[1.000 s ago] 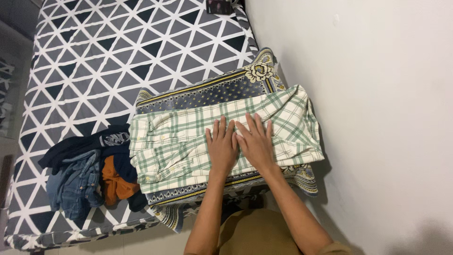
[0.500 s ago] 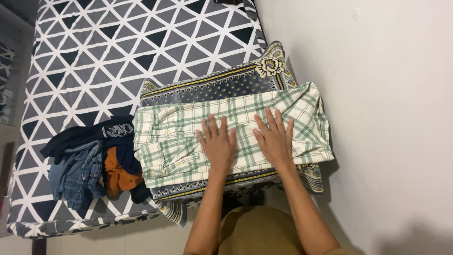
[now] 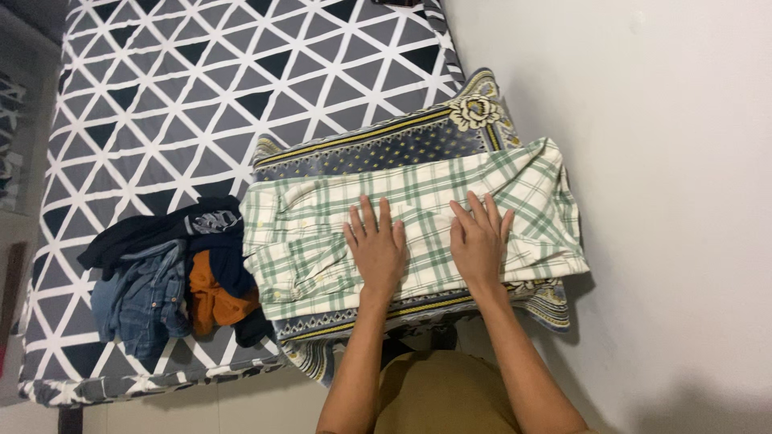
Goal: The person folds a shirt on a patterned surface, carries it to a white shelf, and places it there.
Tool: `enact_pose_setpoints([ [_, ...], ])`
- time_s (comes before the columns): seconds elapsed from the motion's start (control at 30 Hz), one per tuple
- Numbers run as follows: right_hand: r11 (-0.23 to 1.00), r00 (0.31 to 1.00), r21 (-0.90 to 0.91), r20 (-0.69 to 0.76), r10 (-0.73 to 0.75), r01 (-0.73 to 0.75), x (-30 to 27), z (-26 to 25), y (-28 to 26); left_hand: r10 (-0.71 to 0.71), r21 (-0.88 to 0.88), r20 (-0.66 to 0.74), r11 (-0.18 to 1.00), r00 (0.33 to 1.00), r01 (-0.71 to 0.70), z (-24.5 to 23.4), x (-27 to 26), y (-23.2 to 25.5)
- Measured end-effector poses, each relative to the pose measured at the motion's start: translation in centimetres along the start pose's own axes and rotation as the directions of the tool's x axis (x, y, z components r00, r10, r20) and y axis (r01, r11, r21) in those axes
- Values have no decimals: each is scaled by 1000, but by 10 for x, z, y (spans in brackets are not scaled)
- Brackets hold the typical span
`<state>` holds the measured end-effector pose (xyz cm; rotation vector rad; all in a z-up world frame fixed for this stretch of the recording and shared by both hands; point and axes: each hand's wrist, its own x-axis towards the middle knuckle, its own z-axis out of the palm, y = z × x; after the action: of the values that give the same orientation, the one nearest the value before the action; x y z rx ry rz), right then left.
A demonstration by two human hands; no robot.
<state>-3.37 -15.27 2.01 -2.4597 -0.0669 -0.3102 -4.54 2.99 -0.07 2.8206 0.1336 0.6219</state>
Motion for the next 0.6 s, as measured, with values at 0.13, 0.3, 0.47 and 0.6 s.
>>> enact_pose_setpoints([
  [0.13,995,995,11,17,-95,95,-4,20,-43,21,-8,9,1000,1000,-21,-1,0,-11],
  [0.3,969,974,163,101,-202,184,-24,49,-93,110,-121,97,988,989,-98,-19,-7,-50],
  [0.47,957,959,179,125,-253,229,-42,72,-124,2,-27,83,1000,997,0,-58,-13,-97],
  [0.6,960,936,-48,238,-259,277,-50,92,-148,-32,20,59,999,998,31,-73,-24,-121],
])
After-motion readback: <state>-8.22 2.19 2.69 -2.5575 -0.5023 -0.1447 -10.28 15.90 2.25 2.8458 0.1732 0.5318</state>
